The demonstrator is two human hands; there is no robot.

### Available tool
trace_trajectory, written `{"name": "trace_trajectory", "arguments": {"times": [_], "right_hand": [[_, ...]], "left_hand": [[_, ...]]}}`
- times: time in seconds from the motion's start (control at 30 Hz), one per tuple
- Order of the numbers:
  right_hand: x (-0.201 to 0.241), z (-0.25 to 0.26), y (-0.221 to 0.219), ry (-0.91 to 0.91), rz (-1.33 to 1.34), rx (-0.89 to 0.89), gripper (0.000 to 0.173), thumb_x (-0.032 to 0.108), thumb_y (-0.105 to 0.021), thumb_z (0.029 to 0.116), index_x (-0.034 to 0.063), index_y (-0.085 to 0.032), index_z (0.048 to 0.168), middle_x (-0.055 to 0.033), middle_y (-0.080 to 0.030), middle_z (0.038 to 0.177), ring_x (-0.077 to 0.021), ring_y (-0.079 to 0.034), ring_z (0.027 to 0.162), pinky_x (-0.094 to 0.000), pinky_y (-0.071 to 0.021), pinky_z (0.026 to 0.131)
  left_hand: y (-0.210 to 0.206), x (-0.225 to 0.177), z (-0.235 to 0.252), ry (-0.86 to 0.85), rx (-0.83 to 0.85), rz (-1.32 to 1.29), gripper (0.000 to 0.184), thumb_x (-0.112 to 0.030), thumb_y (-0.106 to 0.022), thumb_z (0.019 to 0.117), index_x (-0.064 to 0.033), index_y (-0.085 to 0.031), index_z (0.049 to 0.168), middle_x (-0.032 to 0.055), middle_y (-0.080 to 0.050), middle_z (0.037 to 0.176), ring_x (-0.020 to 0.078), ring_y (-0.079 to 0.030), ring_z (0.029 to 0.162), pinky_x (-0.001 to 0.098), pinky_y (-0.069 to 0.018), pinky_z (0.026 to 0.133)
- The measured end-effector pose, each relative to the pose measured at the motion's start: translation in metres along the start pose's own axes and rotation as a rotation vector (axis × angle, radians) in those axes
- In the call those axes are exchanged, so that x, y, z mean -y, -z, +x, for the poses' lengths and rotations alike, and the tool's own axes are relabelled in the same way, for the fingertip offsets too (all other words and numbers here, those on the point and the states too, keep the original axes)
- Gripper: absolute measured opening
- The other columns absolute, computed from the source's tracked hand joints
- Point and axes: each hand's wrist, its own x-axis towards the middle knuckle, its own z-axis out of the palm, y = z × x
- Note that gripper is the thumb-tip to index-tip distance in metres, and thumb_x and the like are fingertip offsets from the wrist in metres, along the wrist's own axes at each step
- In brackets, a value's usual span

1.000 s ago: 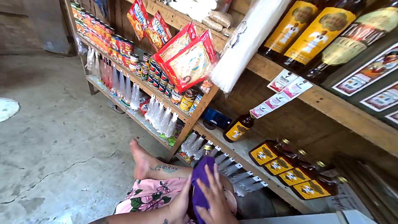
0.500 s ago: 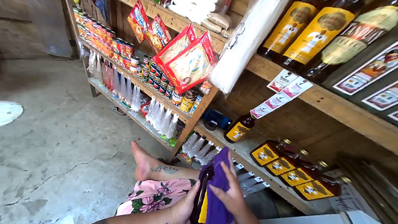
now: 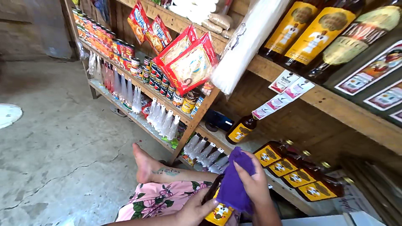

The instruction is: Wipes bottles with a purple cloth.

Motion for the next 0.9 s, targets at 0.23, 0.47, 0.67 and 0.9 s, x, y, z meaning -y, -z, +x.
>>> {"name": "trace_trajectory", "arguments": {"times": [0.23,0.47,0.67,0.9], "right_hand": [[0.004,-0.015,-0.014,-0.154,0.255,0.065,0.07,0.016,-0.067,0.0918,-0.01,-0.036,0.149,-0.0121,-0.055,0.144,-0.0054,-0.058,0.125,-0.0222,-0.0508,0.103],[-0.001,-0.066,-0.036,-0.032,0.357,0.063,0.053,0.039,-0.072,0.0921,0.0256,-0.059,0.142,0.0159,-0.065,0.134,0.0029,-0.059,0.123,-0.0219,-0.0494,0.106],[-0.004,-0.086,-0.043,0.237,0.136,0.167,0.049,0.049,-0.058,0.1002,0.0392,-0.047,0.147,0.0268,-0.055,0.139,0.0118,-0.049,0.128,-0.016,-0.0422,0.109],[-0.029,-0.113,-0.037,0.341,0.06,0.327,0.053,0.039,-0.066,0.0972,0.0289,-0.047,0.146,0.0041,-0.051,0.149,0.0002,-0.044,0.138,-0.0259,-0.0379,0.116]], "left_hand": [[-0.004,-0.019,-0.01,0.09,-0.108,-0.164,0.044,-0.034,-0.035,0.1077,-0.0014,-0.051,0.132,-0.0003,-0.07,0.109,0.0047,-0.068,0.099,0.0285,-0.0578,0.092],[0.006,-0.003,-0.013,0.049,-0.086,-0.472,0.083,-0.081,-0.058,0.0816,-0.012,-0.058,0.127,-0.0008,-0.074,0.106,0.0102,-0.071,0.099,0.0321,-0.0589,0.089],[0.006,-0.007,-0.017,0.017,-0.106,-0.545,0.08,-0.082,-0.061,0.0775,-0.0151,-0.062,0.121,-0.0008,-0.075,0.102,0.0097,-0.072,0.095,0.0305,-0.0598,0.086],[0.008,0.0,-0.011,0.025,-0.172,-0.595,0.086,-0.083,-0.062,0.0763,-0.0116,-0.061,0.125,0.0059,-0.075,0.105,0.0172,-0.073,0.098,0.0384,-0.0603,0.089]]}}
